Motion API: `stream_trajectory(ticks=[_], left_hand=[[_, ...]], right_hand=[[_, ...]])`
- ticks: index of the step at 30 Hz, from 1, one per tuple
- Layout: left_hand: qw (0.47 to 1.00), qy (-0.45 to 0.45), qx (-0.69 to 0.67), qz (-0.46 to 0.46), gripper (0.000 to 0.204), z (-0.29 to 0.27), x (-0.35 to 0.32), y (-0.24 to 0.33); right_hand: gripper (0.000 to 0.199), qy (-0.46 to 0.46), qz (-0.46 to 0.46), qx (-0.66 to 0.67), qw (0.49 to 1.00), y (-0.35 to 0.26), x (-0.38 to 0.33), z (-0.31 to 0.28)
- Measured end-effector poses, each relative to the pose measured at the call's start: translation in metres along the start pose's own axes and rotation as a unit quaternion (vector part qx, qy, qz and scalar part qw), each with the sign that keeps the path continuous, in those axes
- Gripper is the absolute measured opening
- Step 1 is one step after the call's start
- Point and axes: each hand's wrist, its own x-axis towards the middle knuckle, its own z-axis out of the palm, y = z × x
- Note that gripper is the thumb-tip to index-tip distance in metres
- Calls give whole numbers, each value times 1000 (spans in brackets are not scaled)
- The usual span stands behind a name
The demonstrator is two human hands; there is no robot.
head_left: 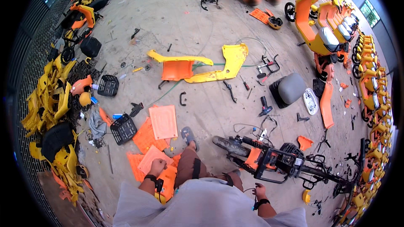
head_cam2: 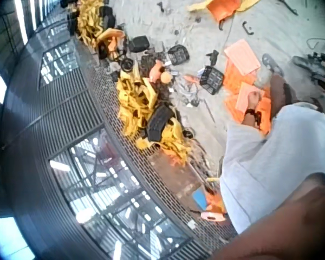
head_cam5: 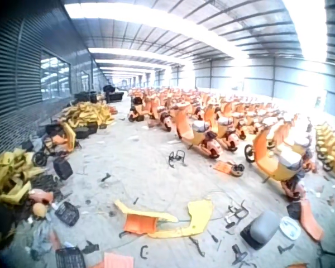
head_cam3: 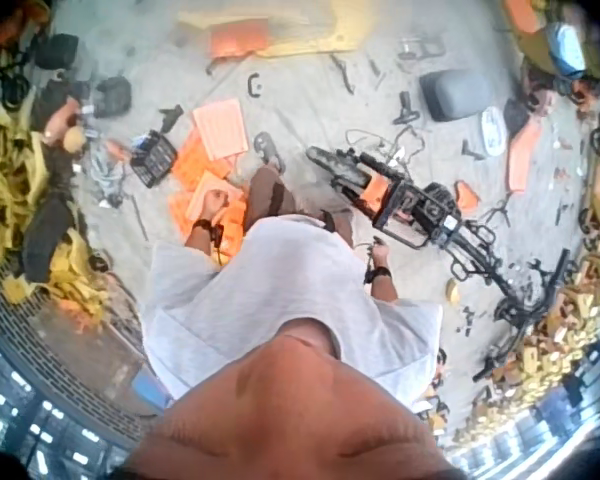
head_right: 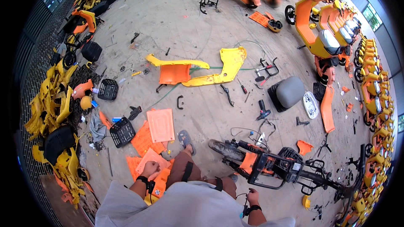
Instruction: The person assembles plastic body panels onto an electric scooter frame. They fit orange and yellow panels to the frame, align mounting points, and secure them using screws and a power drill. The person also handles a white plastic cover and various small hardware pieces.
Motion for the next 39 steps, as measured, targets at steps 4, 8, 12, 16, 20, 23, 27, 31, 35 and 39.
stream_trajectory(ticks=[4,8,12,16,20,23,27,31,35,39], left_hand=[[998,12,-66,6,18,-38,42,37],[984,32,-169,-42,24,-83,70,60],[977,62,-201,-44,23,-118,90,75],[976,53,-189,-92,24,-128,99,62],[980,16,-109,-166,29,-154,108,66],[983,24,-87,-160,29,-170,132,86],[988,53,-89,-117,28,-180,173,141],[987,89,-107,-83,30,-179,222,219],[996,70,-55,22,26,-167,253,352],[990,33,-108,82,26,-163,298,398]], right_hand=[[36,-138,178,104,969,-114,-38,44],[43,-155,-51,-49,985,-174,-21,87],[47,-131,56,140,980,-269,-4,129],[50,-24,-91,57,994,-294,38,142],[48,-142,39,166,975,-371,41,154],[38,-139,5,123,983,-390,63,161],[38,-146,-26,144,978,-411,126,156],[40,-133,-10,230,964,-464,156,133],[39,-97,19,170,980,-523,157,96],[37,-76,30,179,980,-542,180,71]])
